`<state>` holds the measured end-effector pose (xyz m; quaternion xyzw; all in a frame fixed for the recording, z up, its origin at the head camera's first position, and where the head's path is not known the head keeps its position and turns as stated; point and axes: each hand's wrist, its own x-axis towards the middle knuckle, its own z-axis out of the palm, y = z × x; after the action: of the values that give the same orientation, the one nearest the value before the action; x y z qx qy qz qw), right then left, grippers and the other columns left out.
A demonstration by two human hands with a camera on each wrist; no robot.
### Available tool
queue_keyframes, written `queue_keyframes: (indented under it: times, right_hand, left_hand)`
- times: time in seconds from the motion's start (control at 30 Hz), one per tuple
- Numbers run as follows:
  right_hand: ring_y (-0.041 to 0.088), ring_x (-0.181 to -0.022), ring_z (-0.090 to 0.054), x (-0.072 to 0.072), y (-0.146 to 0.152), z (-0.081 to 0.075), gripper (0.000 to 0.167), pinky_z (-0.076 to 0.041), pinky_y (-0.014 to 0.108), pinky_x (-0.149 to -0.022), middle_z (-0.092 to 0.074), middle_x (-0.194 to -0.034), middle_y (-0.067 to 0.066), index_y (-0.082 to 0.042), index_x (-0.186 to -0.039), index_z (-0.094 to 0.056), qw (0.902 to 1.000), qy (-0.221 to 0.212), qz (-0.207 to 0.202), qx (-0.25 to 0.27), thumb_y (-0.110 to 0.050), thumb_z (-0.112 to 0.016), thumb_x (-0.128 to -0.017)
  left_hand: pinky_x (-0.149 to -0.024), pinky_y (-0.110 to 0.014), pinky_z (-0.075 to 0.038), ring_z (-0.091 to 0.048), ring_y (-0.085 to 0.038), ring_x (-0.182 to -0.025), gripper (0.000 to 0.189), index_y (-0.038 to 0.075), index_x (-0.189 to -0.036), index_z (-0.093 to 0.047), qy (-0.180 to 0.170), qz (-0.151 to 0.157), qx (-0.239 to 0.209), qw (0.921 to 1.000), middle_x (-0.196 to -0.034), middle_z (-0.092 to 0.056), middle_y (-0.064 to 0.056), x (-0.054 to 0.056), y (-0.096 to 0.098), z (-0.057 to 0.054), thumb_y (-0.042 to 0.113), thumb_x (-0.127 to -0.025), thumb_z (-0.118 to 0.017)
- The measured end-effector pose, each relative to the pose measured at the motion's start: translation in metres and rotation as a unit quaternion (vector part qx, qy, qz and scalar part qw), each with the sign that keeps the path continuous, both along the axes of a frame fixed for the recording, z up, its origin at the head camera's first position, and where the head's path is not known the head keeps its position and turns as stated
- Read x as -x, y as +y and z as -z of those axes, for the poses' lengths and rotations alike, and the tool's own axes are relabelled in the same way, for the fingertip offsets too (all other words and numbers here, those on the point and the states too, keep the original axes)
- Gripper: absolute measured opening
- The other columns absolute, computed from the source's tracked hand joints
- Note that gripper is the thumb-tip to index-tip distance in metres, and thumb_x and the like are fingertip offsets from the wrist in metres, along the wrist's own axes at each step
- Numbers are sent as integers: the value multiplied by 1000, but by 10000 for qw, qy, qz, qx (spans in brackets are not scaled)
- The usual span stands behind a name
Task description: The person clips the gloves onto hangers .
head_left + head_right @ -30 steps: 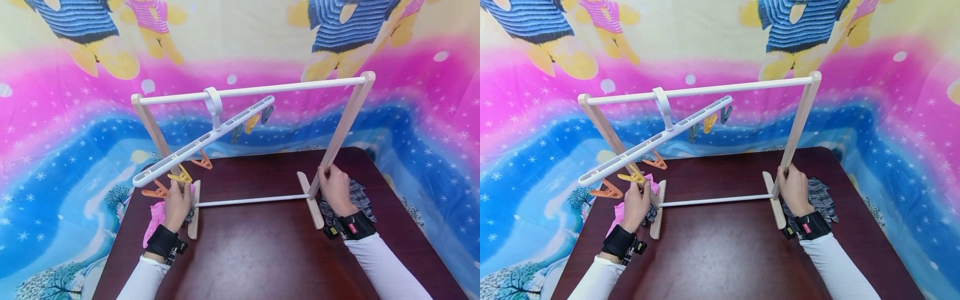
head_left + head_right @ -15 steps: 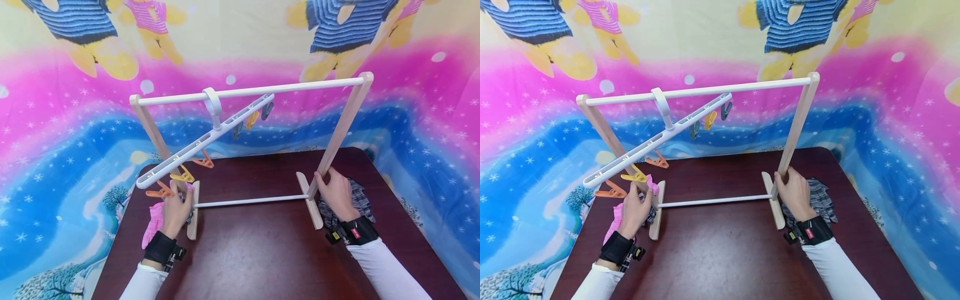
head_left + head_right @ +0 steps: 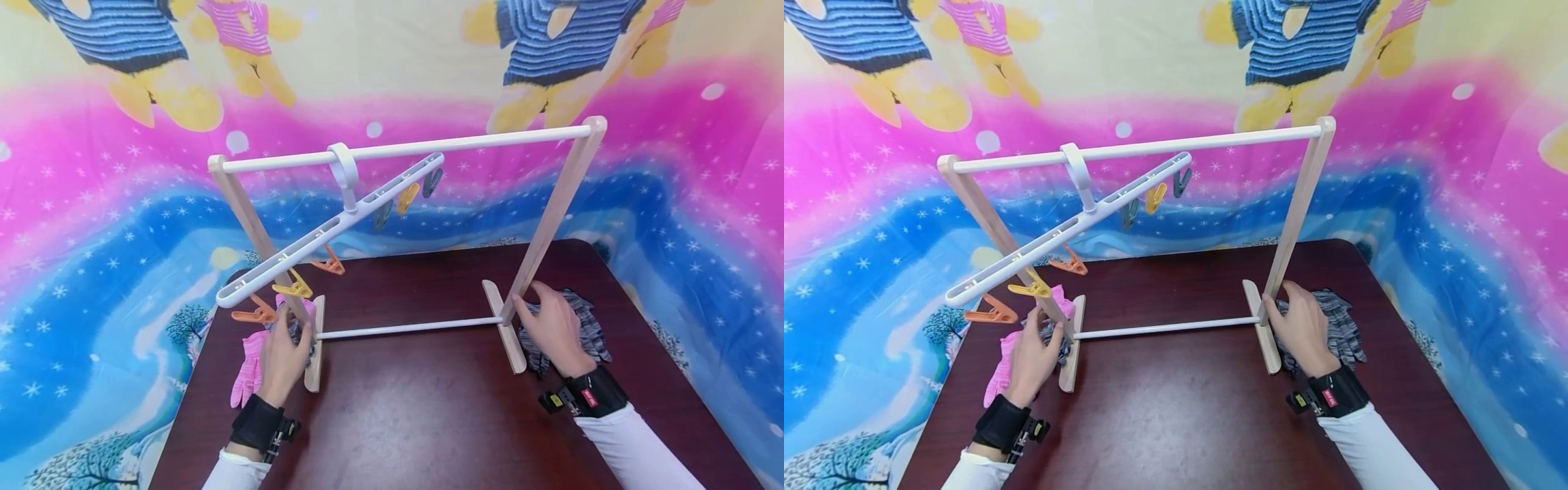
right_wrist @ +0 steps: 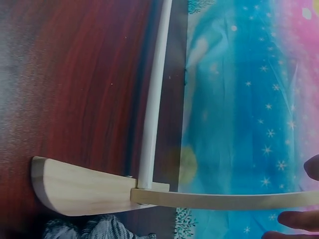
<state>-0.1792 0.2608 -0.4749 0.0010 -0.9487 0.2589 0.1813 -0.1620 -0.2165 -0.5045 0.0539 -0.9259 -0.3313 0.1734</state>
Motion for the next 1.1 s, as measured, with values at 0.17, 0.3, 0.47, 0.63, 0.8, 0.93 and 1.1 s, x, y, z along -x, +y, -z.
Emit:
queue_keyframes:
  times: [0.17, 0.3, 0.47, 0.63, 0.8, 0.93, 1.1]
  right_hand:
    - [43, -94, -66, -8, 2, 0, 52, -44, 38, -51, -64, -126, 28, -1, -136, -58, 9998, -146, -48, -83, -38, -62, -100]
    - [47, -105, -63, -15, 2, 0, 55, -50, 49, -57, -62, -132, 28, -2, -140, -55, 9995, -284, 6, -106, -38, -63, -99]
    - [48, -101, -64, -22, 2, 2, 58, -49, 45, -53, -59, -135, 30, -2, -142, -54, 9989, -453, 35, -126, -40, -63, -99]
    - [46, -96, -66, -29, 3, 6, 60, -49, 42, -52, -58, -136, 30, -1, -141, -54, 9978, -614, 6, -238, -43, -62, -98]
    - [45, -97, -66, -36, 2, 11, 63, -47, 39, -50, -58, -139, 29, -4, -143, -54, 9963, -798, -34, -310, -47, -61, -98]
    - [48, -108, -63, -41, -1, 13, 65, -54, 53, -62, -56, -142, 29, -3, -144, -53, 9959, -843, -69, -318, -49, -60, -98]
    - [49, -128, -53, -48, -10, 15, 65, -50, 66, -90, -52, -146, 29, -1, -142, -54, 9954, -899, -236, -252, -48, -60, -99]
  left_hand:
    - [-90, -59, -50, -64, -44, -115, 54, 5, -142, -51, -250, -71, 0, 9997, -129, -65, -25, -6, 0, 5, 32, -98, -62]
    - [-91, -58, -51, -64, -41, -117, 51, 9, -142, -52, -401, -55, 13, 9992, -132, -66, -21, -11, 0, 8, 35, -99, -61]
    - [-90, -56, -52, -65, -39, -116, 53, 11, -144, -51, -423, -58, 75, 9991, -135, -65, -18, -19, 0, 10, 39, -100, -59]
    - [-85, -54, -53, -67, -37, -109, 51, 10, -142, -52, -346, -128, -9, 9993, -129, -68, -19, -27, -1, 13, 35, -99, -61]
    - [-83, -55, -53, -68, -38, -108, 49, 8, -140, -54, -287, -151, 7, 9995, -125, -70, -19, -35, 1, 15, 32, -98, -64]
    - [-79, -53, -54, -70, -37, -101, 48, 8, -139, -56, -188, -34, 128, 9997, -126, -70, -19, -41, 6, 15, 31, -97, -65]
    - [-72, -46, -55, -71, -30, -84, 46, 9, -137, -57, 31, 283, 9, 9996, -122, -72, -18, -45, 15, 17, 26, -95, -69]
